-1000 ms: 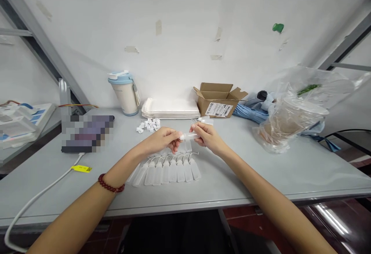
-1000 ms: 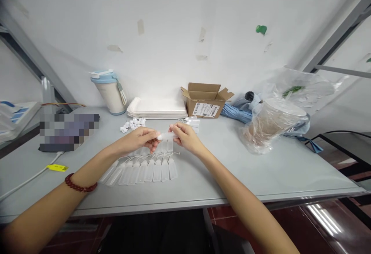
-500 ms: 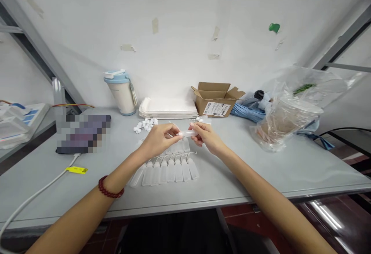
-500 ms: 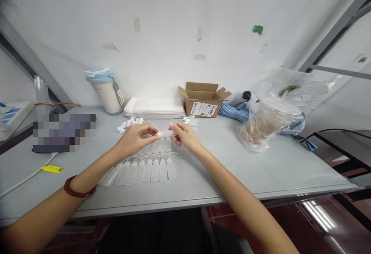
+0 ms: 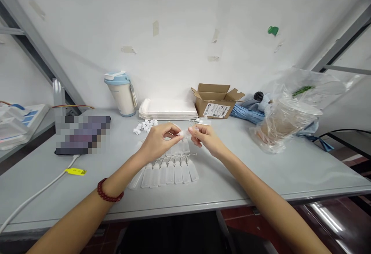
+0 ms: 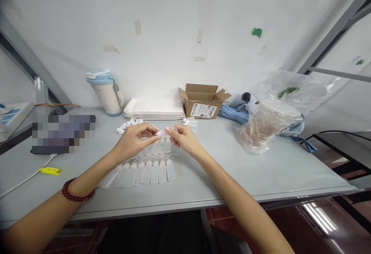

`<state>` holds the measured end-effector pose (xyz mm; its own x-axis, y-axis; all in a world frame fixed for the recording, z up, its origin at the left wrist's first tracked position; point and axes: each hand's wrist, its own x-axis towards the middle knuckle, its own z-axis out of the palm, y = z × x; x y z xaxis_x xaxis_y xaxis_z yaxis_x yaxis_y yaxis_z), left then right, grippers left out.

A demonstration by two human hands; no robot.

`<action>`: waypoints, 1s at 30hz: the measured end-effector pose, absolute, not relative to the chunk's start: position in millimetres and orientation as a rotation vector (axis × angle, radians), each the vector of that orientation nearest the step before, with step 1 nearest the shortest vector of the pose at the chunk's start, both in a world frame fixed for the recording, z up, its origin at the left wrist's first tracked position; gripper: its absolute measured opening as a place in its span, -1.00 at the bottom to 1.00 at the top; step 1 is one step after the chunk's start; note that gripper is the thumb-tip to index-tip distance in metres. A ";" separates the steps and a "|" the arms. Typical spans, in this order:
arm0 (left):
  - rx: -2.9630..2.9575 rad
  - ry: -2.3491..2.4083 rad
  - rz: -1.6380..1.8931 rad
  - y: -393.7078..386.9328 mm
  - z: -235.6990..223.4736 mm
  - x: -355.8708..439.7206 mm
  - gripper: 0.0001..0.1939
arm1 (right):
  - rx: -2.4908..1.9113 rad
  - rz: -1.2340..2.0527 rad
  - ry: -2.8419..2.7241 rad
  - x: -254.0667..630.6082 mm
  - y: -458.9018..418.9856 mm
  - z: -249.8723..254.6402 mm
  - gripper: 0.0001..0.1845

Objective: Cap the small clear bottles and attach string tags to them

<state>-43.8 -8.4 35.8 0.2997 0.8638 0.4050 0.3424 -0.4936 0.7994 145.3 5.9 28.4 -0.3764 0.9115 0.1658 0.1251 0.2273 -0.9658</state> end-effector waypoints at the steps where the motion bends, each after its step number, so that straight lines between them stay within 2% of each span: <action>1: 2.002 1.063 1.172 -9.2 36.6 -43.4 -0.82 | -0.964 1.246 -1.676 145.1 5.5 29.0 -0.54; 9: 1.933 1.033 0.878 -10.8 41.4 -43.9 -0.63 | -0.908 1.280 -1.645 144.0 1.5 31.7 -0.58; 18: 2.172 1.108 1.096 -11.8 36.5 -40.9 -0.73 | -1.006 1.361 -1.620 143.4 2.7 31.3 -0.51; 25: 1.941 1.028 0.778 -10.1 38.9 -44.1 -0.58 | -0.979 1.345 -1.658 142.7 0.9 32.0 -0.48; 30: 2.007 1.073 0.904 -12.6 38.8 -42.5 -0.66 | -0.989 1.301 -1.702 141.9 0.1 32.7 -0.44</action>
